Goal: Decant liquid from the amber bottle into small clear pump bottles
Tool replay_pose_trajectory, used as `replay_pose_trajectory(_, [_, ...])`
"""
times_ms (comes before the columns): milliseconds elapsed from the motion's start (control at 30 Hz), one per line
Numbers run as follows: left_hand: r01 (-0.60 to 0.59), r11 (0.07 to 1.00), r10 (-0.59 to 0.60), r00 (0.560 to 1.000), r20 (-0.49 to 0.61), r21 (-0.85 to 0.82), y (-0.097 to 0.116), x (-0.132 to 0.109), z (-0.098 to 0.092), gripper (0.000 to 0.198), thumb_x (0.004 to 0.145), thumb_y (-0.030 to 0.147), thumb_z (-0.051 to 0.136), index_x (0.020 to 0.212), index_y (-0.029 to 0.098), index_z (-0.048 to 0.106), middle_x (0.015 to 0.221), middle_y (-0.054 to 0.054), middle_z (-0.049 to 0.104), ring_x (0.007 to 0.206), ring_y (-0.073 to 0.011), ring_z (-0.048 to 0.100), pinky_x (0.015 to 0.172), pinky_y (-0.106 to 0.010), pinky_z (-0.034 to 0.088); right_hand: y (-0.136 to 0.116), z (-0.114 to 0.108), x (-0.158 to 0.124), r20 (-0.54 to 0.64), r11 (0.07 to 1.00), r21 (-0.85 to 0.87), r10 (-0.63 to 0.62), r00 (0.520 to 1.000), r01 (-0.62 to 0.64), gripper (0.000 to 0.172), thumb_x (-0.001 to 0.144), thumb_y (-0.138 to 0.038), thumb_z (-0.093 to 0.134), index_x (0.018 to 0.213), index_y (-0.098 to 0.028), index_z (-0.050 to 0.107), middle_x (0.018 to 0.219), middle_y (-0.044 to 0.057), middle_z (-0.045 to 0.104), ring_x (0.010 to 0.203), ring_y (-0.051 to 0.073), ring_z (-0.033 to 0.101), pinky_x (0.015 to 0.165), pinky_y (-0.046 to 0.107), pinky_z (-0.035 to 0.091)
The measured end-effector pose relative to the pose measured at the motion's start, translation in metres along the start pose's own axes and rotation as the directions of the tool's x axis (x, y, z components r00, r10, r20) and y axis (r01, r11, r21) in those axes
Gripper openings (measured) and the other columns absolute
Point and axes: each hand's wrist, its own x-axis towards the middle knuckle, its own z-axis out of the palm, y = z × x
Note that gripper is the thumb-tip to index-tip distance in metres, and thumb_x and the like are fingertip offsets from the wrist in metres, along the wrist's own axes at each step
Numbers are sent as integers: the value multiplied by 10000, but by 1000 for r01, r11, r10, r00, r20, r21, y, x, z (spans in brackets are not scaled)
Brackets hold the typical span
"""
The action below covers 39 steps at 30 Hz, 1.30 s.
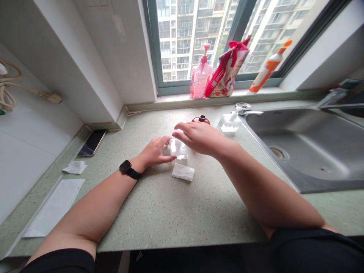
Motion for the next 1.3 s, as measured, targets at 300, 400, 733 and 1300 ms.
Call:
replay_pose_trajectory(300, [3, 1000, -3, 1000, -4, -7, 0, -1, 0, 586, 892, 648, 765, 1291, 254, 593, 1244, -103, 733, 1148, -326, 699, 1047, -515, 546, 3, 9, 2, 88, 995, 60, -90, 992, 85, 492, 1033, -480, 641, 1447, -216, 624, 1220, 133, 792, 1117, 295, 730, 882, 365, 519])
replay_pose_trajectory(400, [14, 1000, -14, 1000, -4, -1, 0, -1, 1, 613, 882, 641, 779, 1317, 259, 578, 1261, -106, 732, 1154, -329, 699, 1045, -513, 542, 5, 7, 1, 117, 1000, -16, -5, 993, 7, 628, 985, -522, 695, 1501, -184, 573, 1007, 114, 810, 970, 304, 738, 768, 361, 503])
replay_pose_trajectory(733, [3, 1000, -3, 1000, 14, -16, 0, 1, -1, 561, 888, 646, 760, 1242, 240, 604, 1152, -94, 739, 1037, -301, 700, 967, -478, 549, 13, 18, 3, 29, 970, -17, -243, 970, 243, 363, 910, -126, 760, 1239, -278, 776, 1450, 115, 634, 1305, 308, 610, 1061, 434, 516])
replay_pose_trajectory(1300, [-22, 1000, 22, 1000, 17, -4, 1, -2, -4, 587, 870, 498, 784, 1350, 230, 578, 1245, -108, 744, 1151, -319, 714, 1067, -495, 536, 19, 28, 13, 75, 968, -14, -248, 966, 249, 233, 950, -246, 775, 1177, -194, 765, 1350, 134, 687, 1233, 311, 626, 1027, 434, 539])
